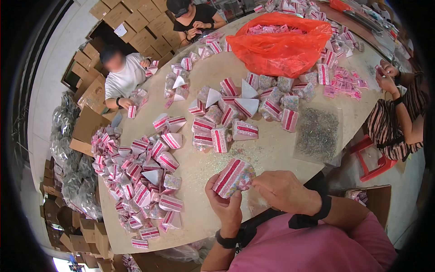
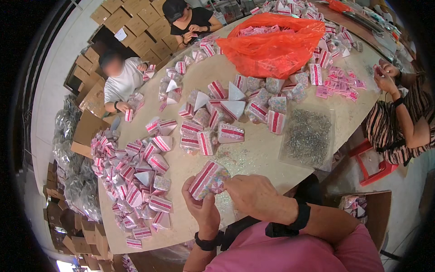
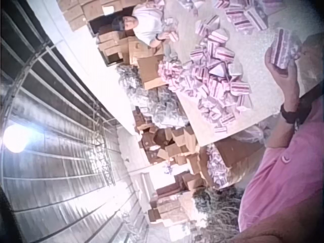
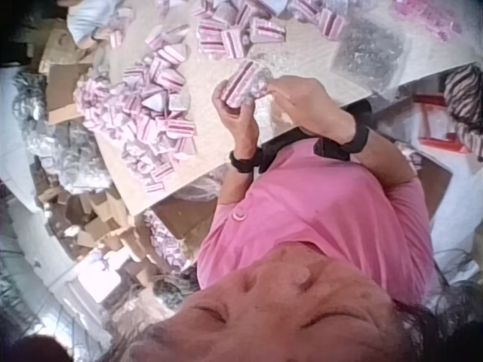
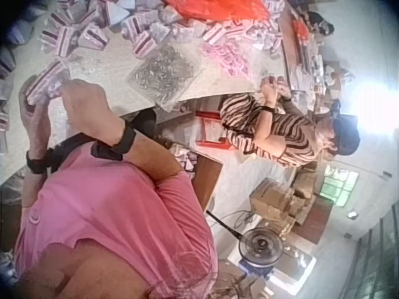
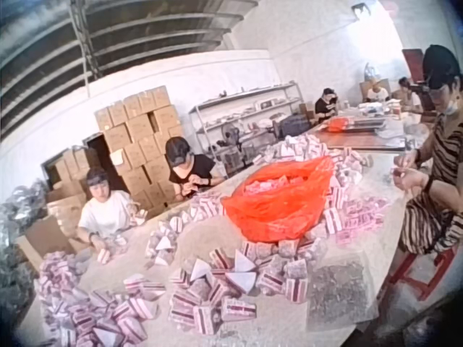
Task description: Packing small objects into plastic bags and arranging them on a table.
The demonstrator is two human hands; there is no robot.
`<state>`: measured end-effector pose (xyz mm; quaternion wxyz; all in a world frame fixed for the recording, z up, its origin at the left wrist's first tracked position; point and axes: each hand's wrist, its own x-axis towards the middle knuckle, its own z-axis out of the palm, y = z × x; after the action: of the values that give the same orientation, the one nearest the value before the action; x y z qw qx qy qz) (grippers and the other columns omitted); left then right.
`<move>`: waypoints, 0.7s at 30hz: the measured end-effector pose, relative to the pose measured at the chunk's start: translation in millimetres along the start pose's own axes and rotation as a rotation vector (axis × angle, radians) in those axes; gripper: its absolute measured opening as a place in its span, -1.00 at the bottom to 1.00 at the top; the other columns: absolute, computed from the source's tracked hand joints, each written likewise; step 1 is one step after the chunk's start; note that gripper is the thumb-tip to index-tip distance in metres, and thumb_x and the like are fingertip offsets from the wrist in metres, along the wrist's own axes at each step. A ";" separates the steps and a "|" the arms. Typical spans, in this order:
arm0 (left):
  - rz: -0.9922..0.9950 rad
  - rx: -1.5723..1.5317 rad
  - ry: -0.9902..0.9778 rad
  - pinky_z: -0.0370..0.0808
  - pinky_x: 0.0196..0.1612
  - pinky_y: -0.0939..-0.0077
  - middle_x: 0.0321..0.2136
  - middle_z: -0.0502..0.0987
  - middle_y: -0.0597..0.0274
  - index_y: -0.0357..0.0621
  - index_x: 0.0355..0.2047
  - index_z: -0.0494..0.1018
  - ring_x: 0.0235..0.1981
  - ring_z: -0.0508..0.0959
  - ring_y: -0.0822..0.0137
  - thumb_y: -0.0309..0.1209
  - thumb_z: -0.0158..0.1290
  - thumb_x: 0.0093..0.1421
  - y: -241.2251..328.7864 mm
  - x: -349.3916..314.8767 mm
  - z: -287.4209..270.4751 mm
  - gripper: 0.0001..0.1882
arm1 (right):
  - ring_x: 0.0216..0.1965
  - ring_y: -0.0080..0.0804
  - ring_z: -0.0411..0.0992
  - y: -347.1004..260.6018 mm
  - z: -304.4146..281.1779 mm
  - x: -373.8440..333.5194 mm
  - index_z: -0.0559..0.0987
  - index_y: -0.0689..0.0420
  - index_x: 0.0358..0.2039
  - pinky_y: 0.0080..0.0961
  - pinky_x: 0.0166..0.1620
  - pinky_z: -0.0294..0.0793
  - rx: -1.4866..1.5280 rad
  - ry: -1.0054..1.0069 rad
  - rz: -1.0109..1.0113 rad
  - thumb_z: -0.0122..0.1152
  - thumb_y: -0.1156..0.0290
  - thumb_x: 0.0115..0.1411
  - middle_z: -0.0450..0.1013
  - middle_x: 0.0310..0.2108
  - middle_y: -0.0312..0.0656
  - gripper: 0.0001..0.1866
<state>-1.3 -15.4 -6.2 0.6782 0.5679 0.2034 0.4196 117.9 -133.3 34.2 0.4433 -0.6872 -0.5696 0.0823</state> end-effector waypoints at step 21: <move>0.148 0.233 -0.032 0.29 0.12 0.35 0.01 0.22 0.06 -0.27 0.11 0.06 0.04 0.32 0.25 -0.64 0.13 -0.05 -3.1 -5.6 6.5 -0.29 | -0.55 -0.26 0.40 1.1 4.6 -2.4 0.41 0.23 -0.41 -0.39 -0.47 0.38 -0.359 0.021 -0.122 0.12 0.49 -0.07 0.33 -0.59 -0.18 -0.82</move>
<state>1.4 -23.8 -8.4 0.5781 0.6628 0.1974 0.4330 115.0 -132.9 29.8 0.3236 -0.7204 -0.6110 -0.0547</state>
